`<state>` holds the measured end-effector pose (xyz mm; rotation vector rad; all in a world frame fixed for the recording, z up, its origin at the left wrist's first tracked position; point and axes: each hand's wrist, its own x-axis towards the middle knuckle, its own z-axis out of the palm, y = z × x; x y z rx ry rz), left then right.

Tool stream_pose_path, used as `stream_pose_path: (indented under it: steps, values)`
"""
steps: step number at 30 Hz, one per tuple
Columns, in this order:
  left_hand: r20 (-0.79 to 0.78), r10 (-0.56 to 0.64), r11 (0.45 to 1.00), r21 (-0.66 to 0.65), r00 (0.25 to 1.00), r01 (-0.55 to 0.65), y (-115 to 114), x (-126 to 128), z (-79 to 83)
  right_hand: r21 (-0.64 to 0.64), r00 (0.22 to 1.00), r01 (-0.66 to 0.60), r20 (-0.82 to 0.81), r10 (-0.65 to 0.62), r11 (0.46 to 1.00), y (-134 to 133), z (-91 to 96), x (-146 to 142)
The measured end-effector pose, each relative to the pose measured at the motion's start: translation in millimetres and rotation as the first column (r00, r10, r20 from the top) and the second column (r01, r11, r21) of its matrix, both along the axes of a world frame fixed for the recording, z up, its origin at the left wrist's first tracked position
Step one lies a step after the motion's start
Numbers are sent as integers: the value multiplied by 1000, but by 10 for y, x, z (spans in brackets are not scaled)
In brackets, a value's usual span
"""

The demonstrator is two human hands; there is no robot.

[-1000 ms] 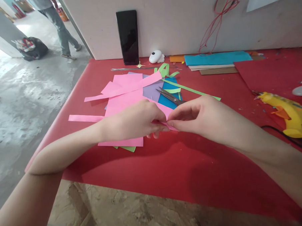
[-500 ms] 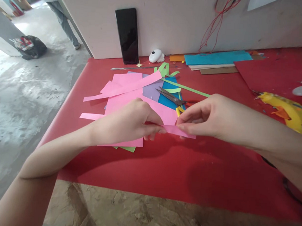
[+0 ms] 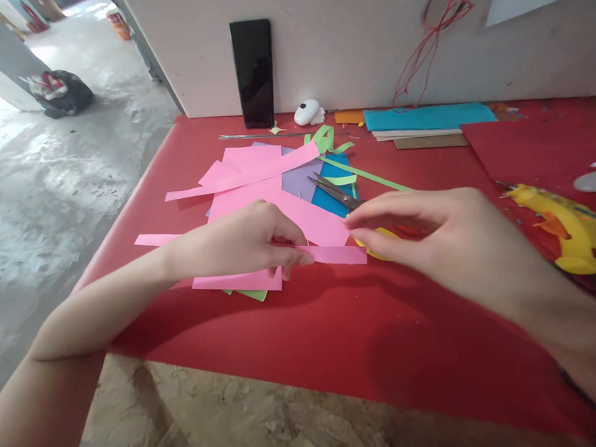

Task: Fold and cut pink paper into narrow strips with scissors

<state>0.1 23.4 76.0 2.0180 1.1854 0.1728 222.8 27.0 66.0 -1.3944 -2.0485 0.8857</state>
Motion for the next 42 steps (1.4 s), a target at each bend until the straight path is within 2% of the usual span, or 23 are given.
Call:
stream_pose_path:
  steps: [4,10,14,17,20,22,26,28,30,33,36,39,42]
  values:
    - [17,38,991,126,999,-40,-58,153,-33,191,989,-133,90,118,972,-86,-26,-197]
    - [-3,94,947,310,996,-88,-160,190,-49,371,981,-155,171,97,916,-139,-65,-290]
    - [33,123,931,343,992,-127,-180,178,-3,480,977,-181,189,100,858,-169,-44,-252]
    - [108,94,953,278,990,-120,-160,144,40,433,986,-129,149,70,892,-152,-14,-171]
    - [128,63,977,195,990,-87,-126,110,55,299,996,-27,93,-1,954,-123,8,-80]
    - [128,54,986,147,990,-73,-105,102,48,221,996,17,79,-35,975,-110,14,-32]
    - [128,44,994,90,991,-56,-73,105,29,102,994,63,78,-71,993,-98,34,44]
    - [110,66,990,115,992,-79,-58,103,25,66,989,98,102,-105,993,-87,61,88]
    - [86,88,982,158,992,-101,-45,100,19,86,978,125,159,-137,988,-73,92,131]
    - [31,86,963,252,996,-91,-38,107,-11,211,972,68,207,-113,975,-59,110,142]
    - [-45,58,939,340,997,-39,-57,135,-61,302,987,-43,163,-7,952,-72,81,46]
    - [-90,30,937,349,995,3,-88,168,-97,271,980,-121,187,71,955,-97,46,-111]
    - [-110,26,939,343,994,13,-112,187,-104,195,971,-145,217,102,970,-93,50,-244]
